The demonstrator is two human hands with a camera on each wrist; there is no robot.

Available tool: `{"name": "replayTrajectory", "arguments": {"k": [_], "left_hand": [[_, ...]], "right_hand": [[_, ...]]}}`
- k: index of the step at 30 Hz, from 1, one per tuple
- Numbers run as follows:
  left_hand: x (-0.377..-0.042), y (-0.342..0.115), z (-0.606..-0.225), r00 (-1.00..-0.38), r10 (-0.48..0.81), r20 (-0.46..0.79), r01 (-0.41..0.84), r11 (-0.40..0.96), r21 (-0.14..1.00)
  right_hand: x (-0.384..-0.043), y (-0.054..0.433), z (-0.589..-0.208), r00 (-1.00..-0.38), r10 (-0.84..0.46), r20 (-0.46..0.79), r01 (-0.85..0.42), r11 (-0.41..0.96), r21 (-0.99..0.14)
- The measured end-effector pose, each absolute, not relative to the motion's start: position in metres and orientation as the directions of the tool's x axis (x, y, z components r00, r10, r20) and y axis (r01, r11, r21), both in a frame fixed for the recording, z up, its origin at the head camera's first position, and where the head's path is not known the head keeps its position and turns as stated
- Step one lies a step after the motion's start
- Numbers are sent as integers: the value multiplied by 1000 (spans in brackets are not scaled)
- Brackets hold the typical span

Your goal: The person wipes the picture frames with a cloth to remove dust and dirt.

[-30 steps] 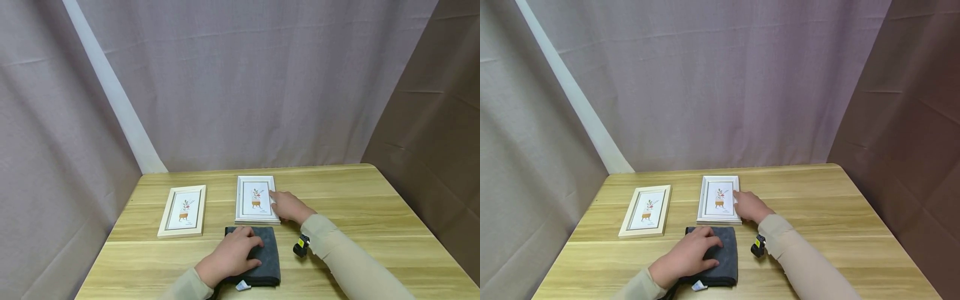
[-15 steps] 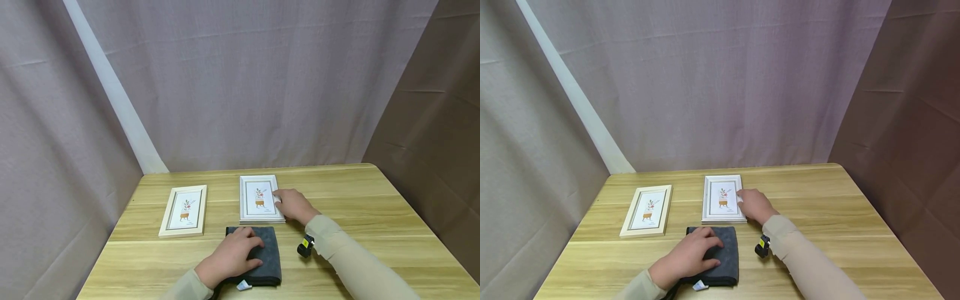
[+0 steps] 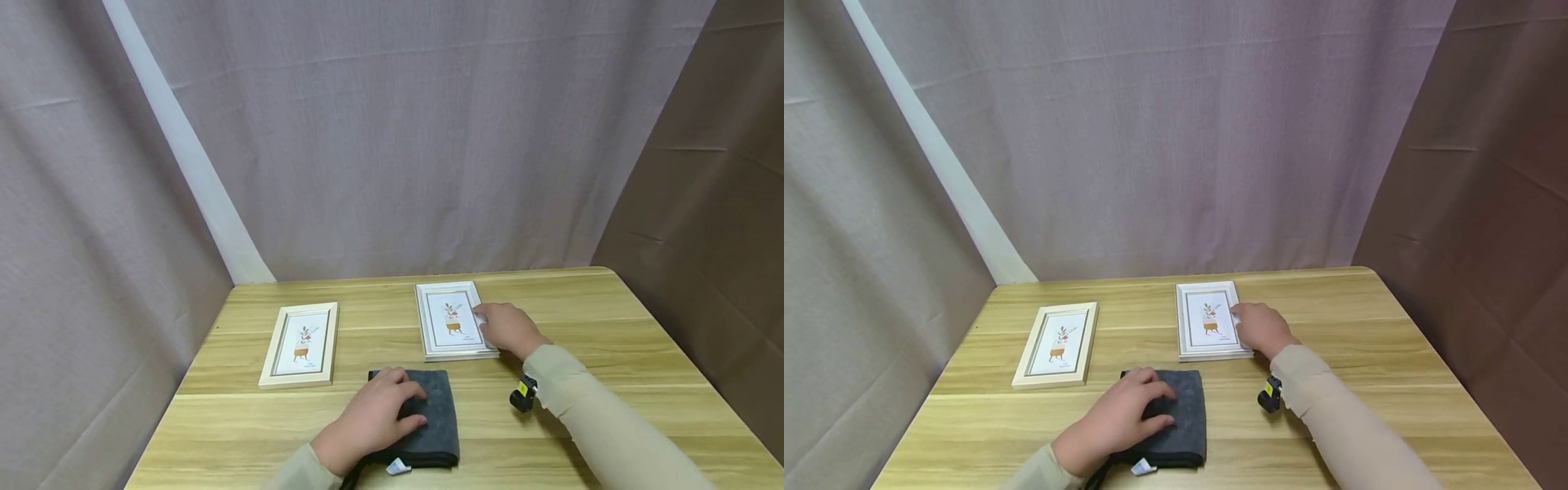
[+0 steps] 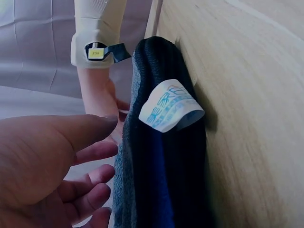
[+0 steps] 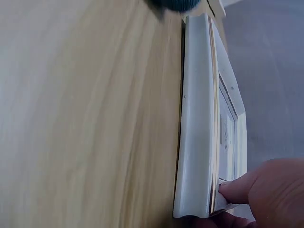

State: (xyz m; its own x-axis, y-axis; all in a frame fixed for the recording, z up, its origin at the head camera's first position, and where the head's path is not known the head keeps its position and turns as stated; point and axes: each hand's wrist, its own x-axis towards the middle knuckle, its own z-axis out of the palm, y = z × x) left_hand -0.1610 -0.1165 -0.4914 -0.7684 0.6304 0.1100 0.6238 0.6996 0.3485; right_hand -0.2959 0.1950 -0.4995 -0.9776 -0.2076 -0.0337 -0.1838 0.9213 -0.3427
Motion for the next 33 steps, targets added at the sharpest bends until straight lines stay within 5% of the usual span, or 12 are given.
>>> {"name": "replayTrajectory", "arguments": {"k": [33], "left_hand": [[-161,-121,-497,-761,644,74,622,694,361]], "right_hand": [[-286,373,-492,-986,54,-155,85,976,-202]]}}
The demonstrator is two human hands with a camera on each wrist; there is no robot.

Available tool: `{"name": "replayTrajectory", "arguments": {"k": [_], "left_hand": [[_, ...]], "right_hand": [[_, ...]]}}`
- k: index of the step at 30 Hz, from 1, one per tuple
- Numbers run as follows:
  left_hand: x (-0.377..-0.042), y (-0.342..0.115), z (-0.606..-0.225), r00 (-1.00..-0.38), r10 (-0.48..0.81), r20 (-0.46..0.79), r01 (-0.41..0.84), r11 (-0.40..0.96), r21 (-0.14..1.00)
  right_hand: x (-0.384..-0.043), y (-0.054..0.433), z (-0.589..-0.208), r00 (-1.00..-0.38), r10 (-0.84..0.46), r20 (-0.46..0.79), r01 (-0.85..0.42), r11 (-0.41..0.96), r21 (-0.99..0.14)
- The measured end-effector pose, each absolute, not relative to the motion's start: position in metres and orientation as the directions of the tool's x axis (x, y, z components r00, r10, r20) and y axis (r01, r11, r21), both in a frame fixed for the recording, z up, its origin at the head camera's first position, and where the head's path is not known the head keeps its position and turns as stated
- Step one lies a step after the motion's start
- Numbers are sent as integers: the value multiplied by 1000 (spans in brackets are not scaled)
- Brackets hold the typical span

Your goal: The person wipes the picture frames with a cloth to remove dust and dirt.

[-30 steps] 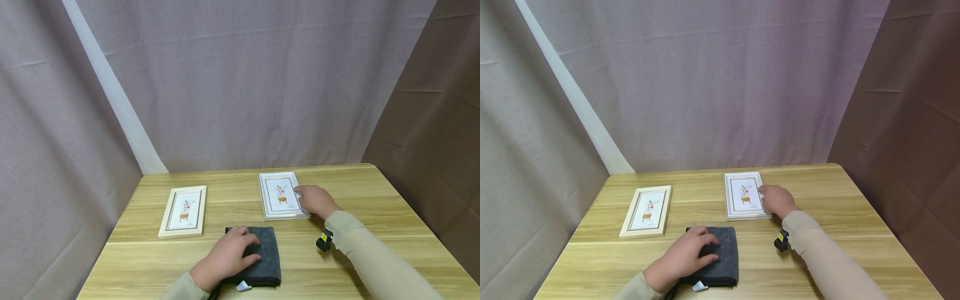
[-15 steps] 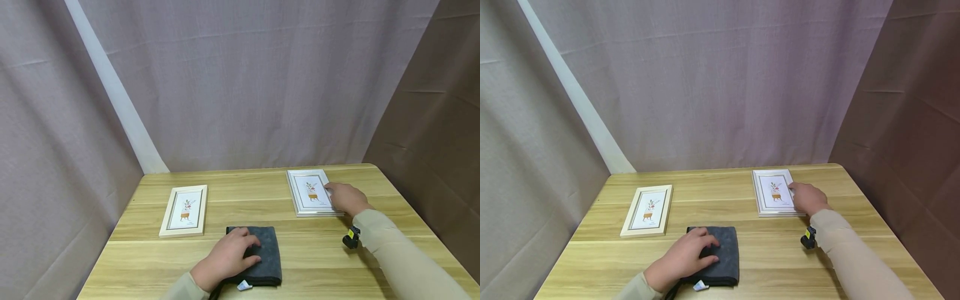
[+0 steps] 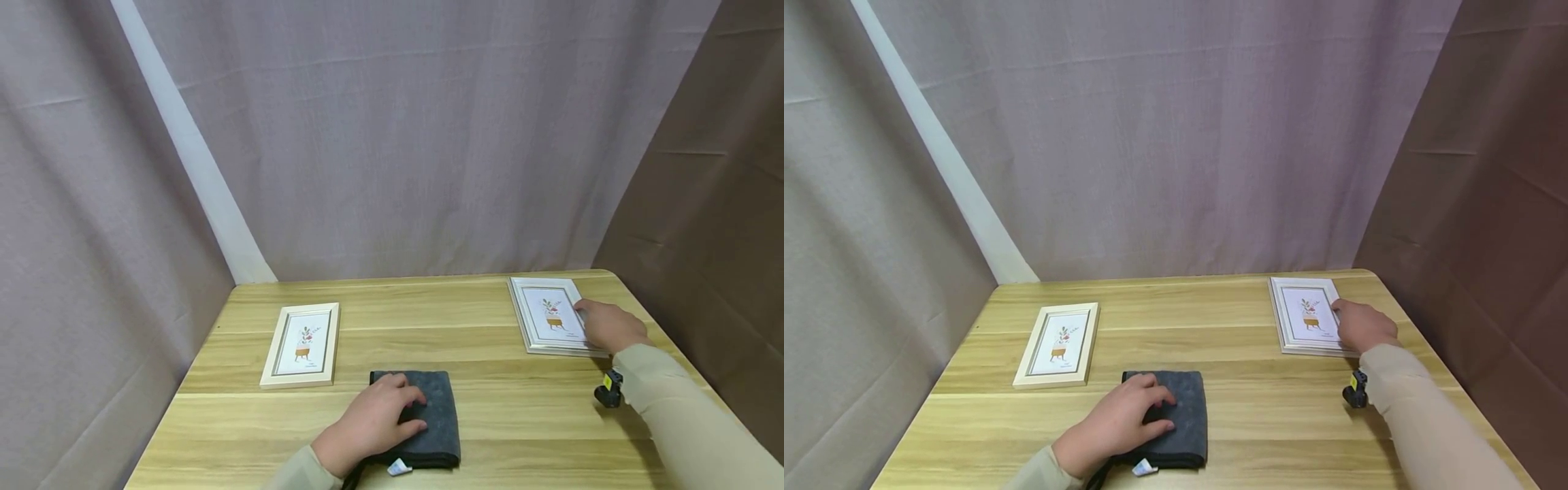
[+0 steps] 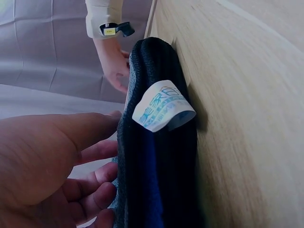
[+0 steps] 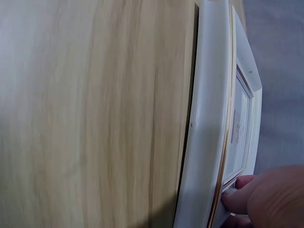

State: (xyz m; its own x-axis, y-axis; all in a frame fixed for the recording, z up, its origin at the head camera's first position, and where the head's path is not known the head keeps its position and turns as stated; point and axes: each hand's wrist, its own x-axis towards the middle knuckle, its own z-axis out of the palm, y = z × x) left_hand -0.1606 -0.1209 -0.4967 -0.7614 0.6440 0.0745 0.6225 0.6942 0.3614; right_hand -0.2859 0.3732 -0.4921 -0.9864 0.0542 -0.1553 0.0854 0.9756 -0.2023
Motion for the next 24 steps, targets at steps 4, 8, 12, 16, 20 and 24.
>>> {"name": "replayTrajectory", "arguments": {"k": [4,8,12,16,20,24], "left_hand": [[-162,-121,-498,-763,641,80,621,694,363],[-163,-121,-498,-766,635,102,620,687,379],[-166,-126,-494,-772,621,136,616,680,397],[-174,-141,-486,-798,577,176,594,702,392],[-183,-165,-479,-824,519,227,565,729,386],[-196,-195,-477,-847,465,258,532,741,410]], "right_hand": [[-285,387,-492,-987,53,-154,83,976,-200],[-282,397,-493,-990,51,-134,75,980,-185],[-282,400,-495,-987,72,-144,95,982,-164],[-283,398,-497,-980,73,-187,102,983,-150],[-278,395,-500,-985,66,-159,88,987,-137],[-269,385,-497,-998,60,-25,63,985,-158]]}}
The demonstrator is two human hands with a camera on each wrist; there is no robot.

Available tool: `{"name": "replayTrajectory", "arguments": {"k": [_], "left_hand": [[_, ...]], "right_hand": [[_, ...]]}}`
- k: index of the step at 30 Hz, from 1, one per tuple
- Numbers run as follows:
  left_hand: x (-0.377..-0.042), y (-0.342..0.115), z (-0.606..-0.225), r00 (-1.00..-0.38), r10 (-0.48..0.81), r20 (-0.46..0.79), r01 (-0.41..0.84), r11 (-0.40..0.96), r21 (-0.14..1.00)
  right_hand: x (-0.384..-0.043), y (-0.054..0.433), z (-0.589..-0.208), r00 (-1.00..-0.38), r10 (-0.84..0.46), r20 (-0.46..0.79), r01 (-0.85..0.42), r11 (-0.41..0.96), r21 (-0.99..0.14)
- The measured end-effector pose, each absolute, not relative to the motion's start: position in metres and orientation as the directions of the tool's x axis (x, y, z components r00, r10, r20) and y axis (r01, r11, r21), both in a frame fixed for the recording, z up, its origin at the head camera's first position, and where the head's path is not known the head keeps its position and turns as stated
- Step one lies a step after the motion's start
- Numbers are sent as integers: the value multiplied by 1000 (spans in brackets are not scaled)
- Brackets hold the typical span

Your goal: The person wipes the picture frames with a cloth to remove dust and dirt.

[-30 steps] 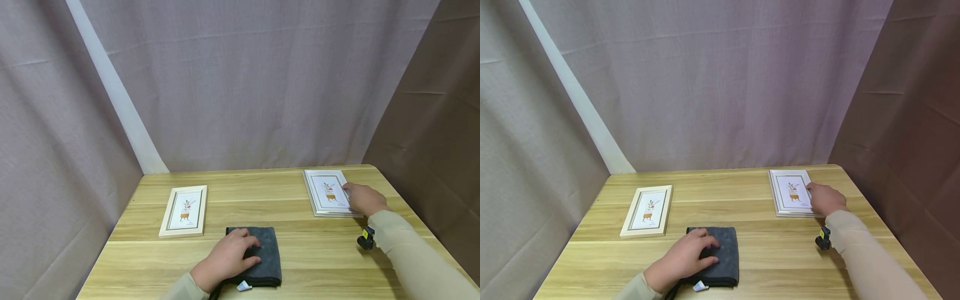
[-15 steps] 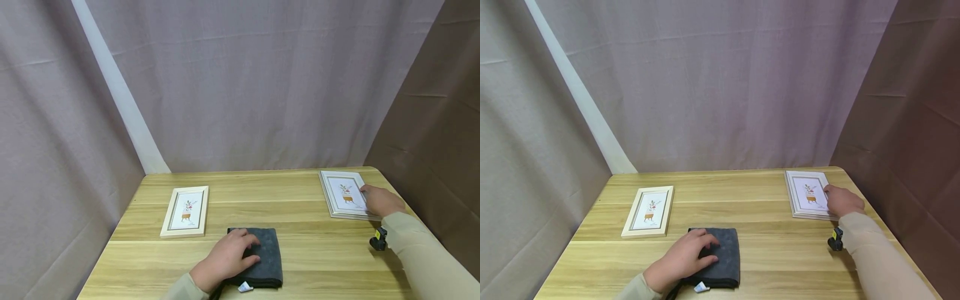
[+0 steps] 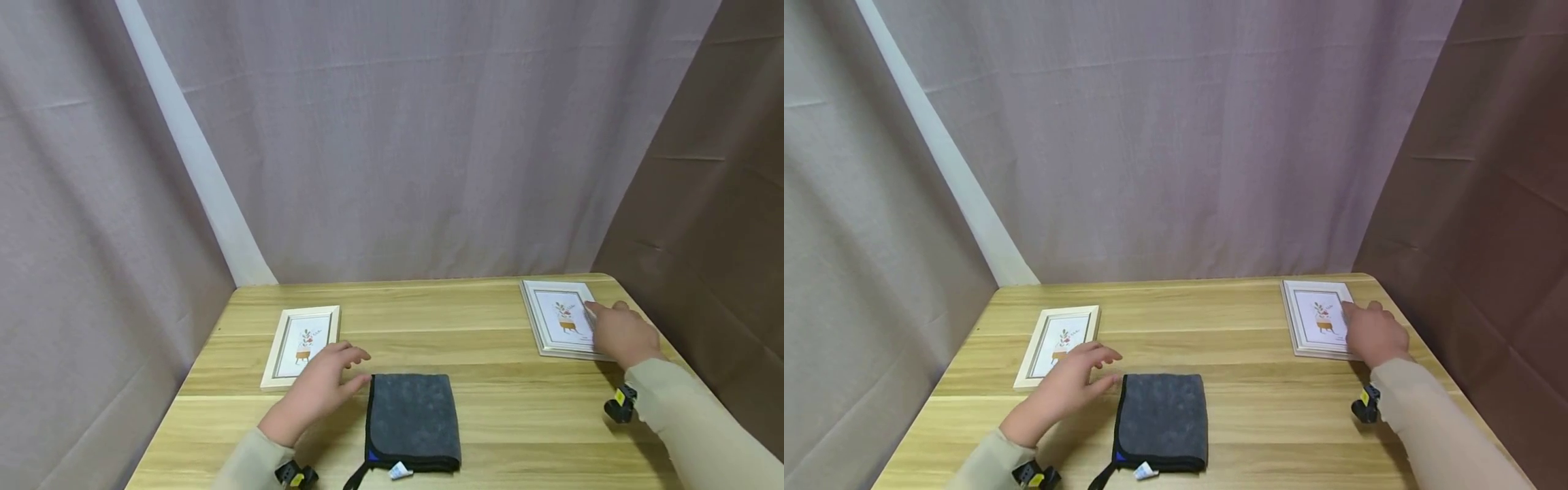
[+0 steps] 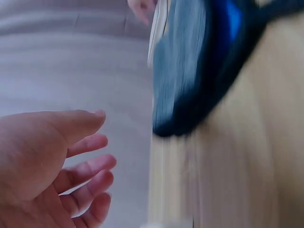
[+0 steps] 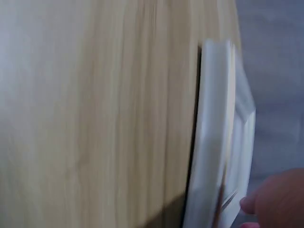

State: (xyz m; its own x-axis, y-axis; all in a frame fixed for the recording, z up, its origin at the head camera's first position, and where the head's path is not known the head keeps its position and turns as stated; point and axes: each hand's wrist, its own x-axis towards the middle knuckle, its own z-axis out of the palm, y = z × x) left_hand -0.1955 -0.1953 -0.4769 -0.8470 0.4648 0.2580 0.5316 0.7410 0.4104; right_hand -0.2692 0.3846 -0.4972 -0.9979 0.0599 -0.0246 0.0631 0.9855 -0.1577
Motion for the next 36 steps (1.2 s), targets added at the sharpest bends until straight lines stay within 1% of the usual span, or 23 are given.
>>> {"name": "replayTrajectory", "arguments": {"k": [3,6,9,12,14,17,20,22,26,30,36], "left_hand": [[-205,-223,-479,-869,415,270,493,770,405],[-210,-253,-481,-901,355,250,429,816,388],[-210,-281,-483,-936,296,192,350,852,389],[-208,-304,-483,-962,243,123,272,880,390],[-206,-314,-483,-972,221,84,236,892,385],[-204,-324,-484,-977,211,43,212,905,369],[-204,-328,-486,-977,213,29,209,911,355],[-204,-329,-487,-975,220,36,219,914,340],[-204,-330,-489,-970,236,53,240,918,316],[-206,-326,-492,-969,242,51,246,913,325],[-216,-306,-496,-968,245,43,246,913,327]], "right_hand": [[-263,366,-490,-996,6,86,-9,984,-176],[-255,339,-484,-979,-93,183,-125,977,-173],[-243,307,-480,-946,-172,275,-229,955,-190],[-228,276,-475,-918,-238,318,-316,922,-223],[-219,256,-473,-911,-271,312,-356,898,-260],[-208,233,-473,-916,-306,260,-380,869,-318],[-200,215,-476,-925,-329,191,-379,847,-374],[-196,207,-480,-922,-346,171,-386,834,-394],[-189,194,-488,-917,-371,144,-396,817,-419],[-182,185,-491,-919,-379,109,-386,809,-444],[-178,169,-496,-896,-428,118,-431,774,-464]]}}
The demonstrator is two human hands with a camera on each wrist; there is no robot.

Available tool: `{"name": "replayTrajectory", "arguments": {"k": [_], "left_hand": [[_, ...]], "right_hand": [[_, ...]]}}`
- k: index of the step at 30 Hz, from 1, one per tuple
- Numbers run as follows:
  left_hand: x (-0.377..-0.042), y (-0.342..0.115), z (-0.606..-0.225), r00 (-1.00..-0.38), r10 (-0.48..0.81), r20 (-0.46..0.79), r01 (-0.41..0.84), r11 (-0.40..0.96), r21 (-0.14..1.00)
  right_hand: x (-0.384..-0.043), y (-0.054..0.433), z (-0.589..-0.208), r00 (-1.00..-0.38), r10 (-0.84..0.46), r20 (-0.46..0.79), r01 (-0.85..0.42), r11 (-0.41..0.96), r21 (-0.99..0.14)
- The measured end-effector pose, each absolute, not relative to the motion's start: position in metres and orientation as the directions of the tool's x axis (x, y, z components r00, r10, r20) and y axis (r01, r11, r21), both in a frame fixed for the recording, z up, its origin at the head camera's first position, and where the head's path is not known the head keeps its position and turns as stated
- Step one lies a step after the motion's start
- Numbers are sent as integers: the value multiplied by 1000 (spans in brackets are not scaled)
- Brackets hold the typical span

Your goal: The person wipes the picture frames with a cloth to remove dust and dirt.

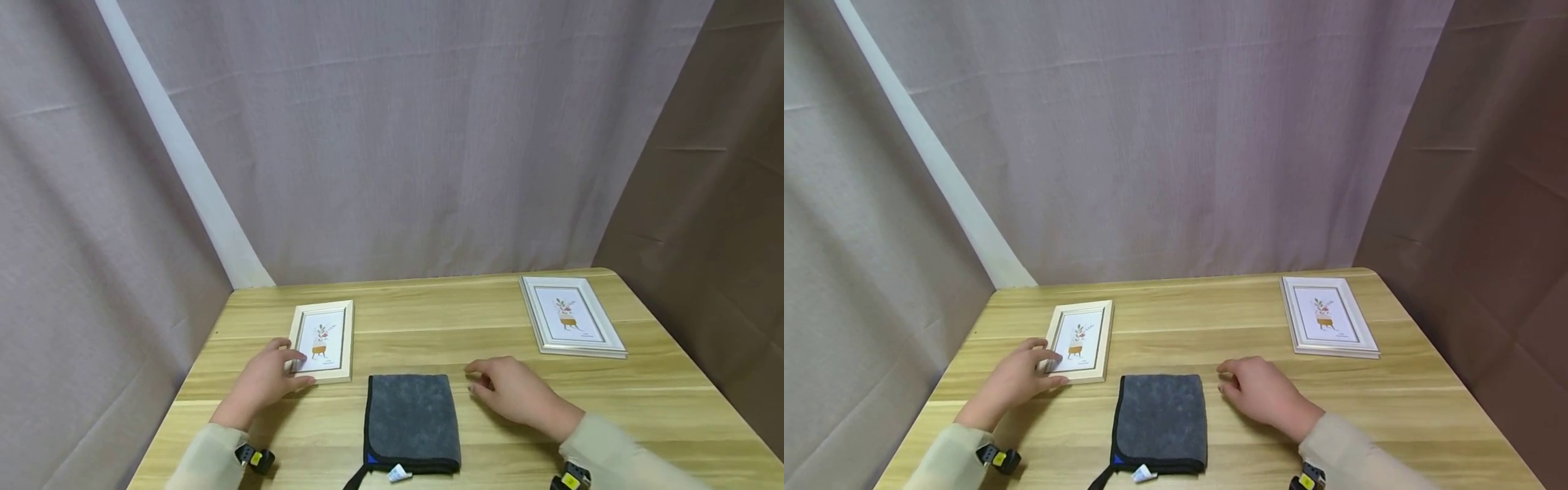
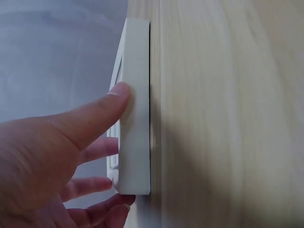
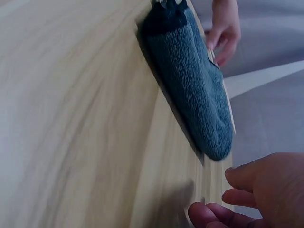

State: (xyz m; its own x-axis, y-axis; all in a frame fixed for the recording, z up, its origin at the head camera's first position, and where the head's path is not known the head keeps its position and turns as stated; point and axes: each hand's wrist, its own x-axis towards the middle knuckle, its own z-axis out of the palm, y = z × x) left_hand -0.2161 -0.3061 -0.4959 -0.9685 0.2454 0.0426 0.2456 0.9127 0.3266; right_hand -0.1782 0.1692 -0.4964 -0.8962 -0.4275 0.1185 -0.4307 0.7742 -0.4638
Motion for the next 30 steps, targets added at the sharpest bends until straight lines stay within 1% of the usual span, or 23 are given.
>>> {"name": "replayTrajectory", "arguments": {"k": [6,10,15,20,26,30], "left_hand": [[-228,-273,-503,-962,269,44,268,901,342],[-234,-251,-505,-952,303,44,297,877,377],[-238,-227,-506,-932,361,46,347,846,404],[-240,-210,-507,-919,392,47,377,834,404],[-241,-196,-511,-908,417,45,402,835,375],[-240,-193,-511,-908,417,44,398,823,405]], "right_hand": [[-178,154,-500,-879,-462,119,-461,757,-463],[-181,145,-501,-880,-465,95,-448,749,-487],[-187,135,-505,-895,-441,61,-403,745,-532],[-194,127,-508,-903,-429,26,-363,729,-581],[-196,125,-510,-907,-421,27,-353,721,-596],[-193,133,-509,-905,-426,13,-347,717,-605]]}}
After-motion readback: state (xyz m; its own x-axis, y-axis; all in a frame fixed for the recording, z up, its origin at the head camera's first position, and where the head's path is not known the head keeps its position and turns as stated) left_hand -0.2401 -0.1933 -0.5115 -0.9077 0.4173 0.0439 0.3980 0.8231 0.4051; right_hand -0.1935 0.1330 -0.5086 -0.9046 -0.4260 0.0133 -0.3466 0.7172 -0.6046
